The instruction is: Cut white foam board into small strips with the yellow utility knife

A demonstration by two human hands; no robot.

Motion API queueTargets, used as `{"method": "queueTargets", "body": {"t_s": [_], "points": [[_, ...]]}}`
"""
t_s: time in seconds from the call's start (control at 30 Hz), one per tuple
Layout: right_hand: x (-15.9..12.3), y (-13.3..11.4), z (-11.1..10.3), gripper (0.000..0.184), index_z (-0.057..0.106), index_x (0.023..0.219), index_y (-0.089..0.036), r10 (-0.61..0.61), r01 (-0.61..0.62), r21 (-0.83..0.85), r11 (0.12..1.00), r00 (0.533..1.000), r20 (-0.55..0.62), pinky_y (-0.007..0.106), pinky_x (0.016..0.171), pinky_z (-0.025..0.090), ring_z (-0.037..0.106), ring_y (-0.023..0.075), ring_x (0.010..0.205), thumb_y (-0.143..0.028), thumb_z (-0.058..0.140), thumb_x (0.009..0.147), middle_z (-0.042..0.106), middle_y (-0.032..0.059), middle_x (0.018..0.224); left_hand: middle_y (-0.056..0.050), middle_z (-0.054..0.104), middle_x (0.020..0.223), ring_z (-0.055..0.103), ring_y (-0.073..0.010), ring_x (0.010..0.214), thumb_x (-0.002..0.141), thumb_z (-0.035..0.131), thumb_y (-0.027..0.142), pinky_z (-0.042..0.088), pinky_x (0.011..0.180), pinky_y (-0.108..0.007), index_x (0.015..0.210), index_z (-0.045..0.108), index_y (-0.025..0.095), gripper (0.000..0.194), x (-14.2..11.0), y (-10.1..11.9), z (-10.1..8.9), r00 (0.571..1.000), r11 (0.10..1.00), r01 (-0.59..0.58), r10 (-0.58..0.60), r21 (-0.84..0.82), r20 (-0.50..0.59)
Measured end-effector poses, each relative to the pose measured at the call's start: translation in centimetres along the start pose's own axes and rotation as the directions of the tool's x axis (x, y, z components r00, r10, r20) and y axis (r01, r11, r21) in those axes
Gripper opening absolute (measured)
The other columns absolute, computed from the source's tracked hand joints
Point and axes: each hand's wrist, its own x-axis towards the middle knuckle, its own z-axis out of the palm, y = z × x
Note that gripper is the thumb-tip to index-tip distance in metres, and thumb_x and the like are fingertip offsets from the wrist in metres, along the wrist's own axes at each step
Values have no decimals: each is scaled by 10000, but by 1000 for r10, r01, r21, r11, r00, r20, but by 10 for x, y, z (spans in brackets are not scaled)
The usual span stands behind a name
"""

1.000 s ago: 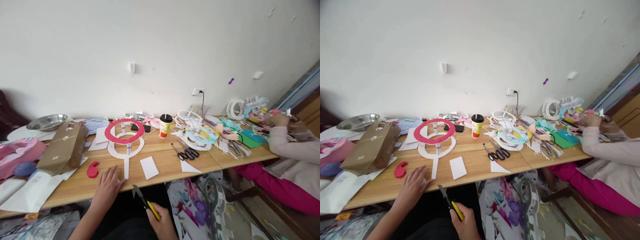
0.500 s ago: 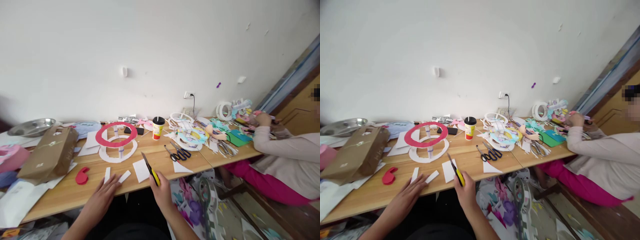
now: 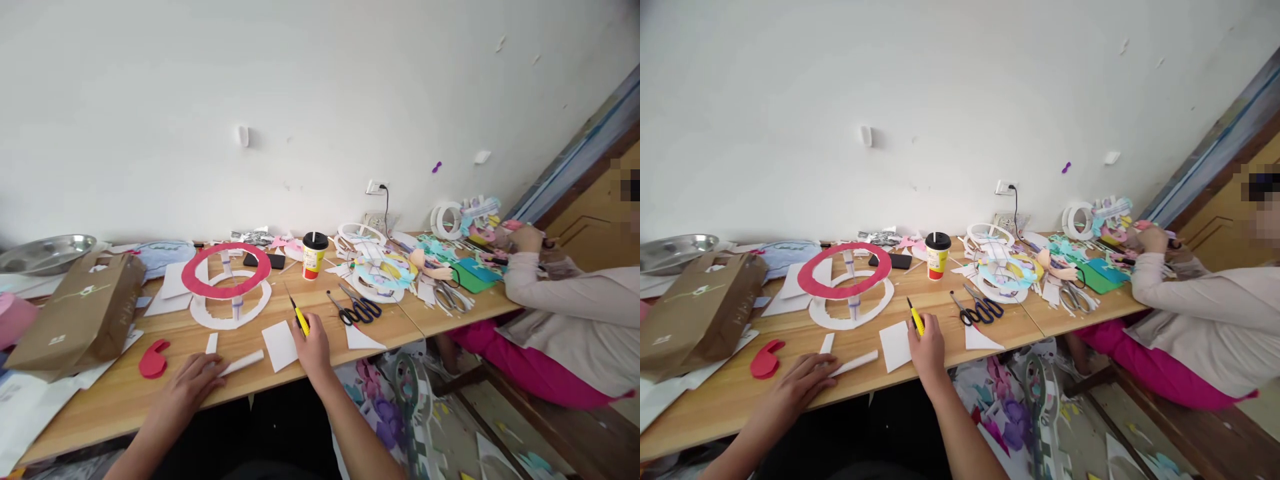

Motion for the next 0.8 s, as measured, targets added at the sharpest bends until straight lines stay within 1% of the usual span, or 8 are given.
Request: {"method": "queueTargets", "body": {"t_s": [0.13, 0.27, 0.4, 0.53, 0.6, 0.63, 0.7, 0.8], "points": [[-6, 1, 1, 257, 581, 1008, -209, 152, -152, 14, 988, 988, -33, 317, 707, 478, 656, 248, 835, -430, 490, 915, 693, 83, 929, -54, 644, 1027, 654, -180, 938, 945, 493, 429, 550, 808, -258, 1025, 723, 288, 282, 1, 6, -3, 994, 996, 72, -76, -57, -83], [-1, 0, -7, 275, 610, 999, -199, 213, -213, 95, 972, 977, 13, 290, 674, 480, 654, 226, 772, -438, 516, 900, 698, 61, 851, -68, 646, 1082, 664, -184, 984, 957, 460, 369, 550, 839, -252, 1036, 709, 261, 282, -2, -1, -3, 990, 992, 97, -105, -80, -92], [7, 3, -29, 281, 631, 1052, -190, 102, -143, 152, 978, 962, 252, 251, 666, 497, 646, 185, 748, -409, 520, 916, 687, 36, 828, -60, 641, 1222, 640, -202, 1106, 943, 450, 277, 537, 936, -298, 1105, 690, 284, 290, -12, -8, -4, 999, 994, 29, -32, -110, -24], [16, 5, -55, 235, 604, 1119, -201, -103, 59, 118, 991, 907, 408, 279, 799, 522, 653, 192, 894, -291, 517, 921, 688, 73, 992, -50, 556, 1392, 565, -243, 1241, 950, 390, 262, 511, 1005, -385, 1069, 692, 267, 325, -14, -5, -10, 986, 985, 146, -152, -93, -61], [21, 5, -63, 237, 597, 1103, -216, -258, 239, 103, 965, 826, 501, 328, 898, 509, 625, 214, 1033, -179, 490, 895, 676, 85, 1082, -41, 456, 1495, 468, -277, 1345, 955, 392, 309, 481, 1039, -445, 1249, 617, 284, 371, -6, 1, -13, 977, 977, 209, -210, -27, -45], [23, 6, -64, 294, 592, 1114, -225, -352, 347, 121, 930, 746, 566, 367, 985, 473, 580, 230, 1153, -123, 488, 859, 656, 84, 1181, -35, 417, 1524, 418, -297, 1382, 944, 430, 361, 465, 1052, -472, 1357, 535, 302, 430, 0, 4, -14, 979, 978, 206, -206, 26, -7], [27, 10, -64, 368, 590, 1094, -237, -481, 526, 146, 838, 584, 654, 410, 1090, 394, 463, 244, 1324, -54, 477, 795, 605, 50, 1329, -15, 394, 1535, 389, -314, 1398, 890, 529, 486, 440, 1072, -493, 1470, 384, 355, 612, 13, 8, -16, 987, 982, 130, -142, 139, 77], [32, 21, -56, 319, 572, 1072, -233, -605, 681, 188, 708, 448, 658, 382, 1093, 399, 420, 234, 1375, -103, 482, 794, 596, 19, 1367, 10, 418, 1516, 449, -300, 1359, 830, 592, 572, 447, 1074, -458, 1480, 335, 412, 717, 21, 8, -16, 985, 966, 31, -73, 256, 155]]}}
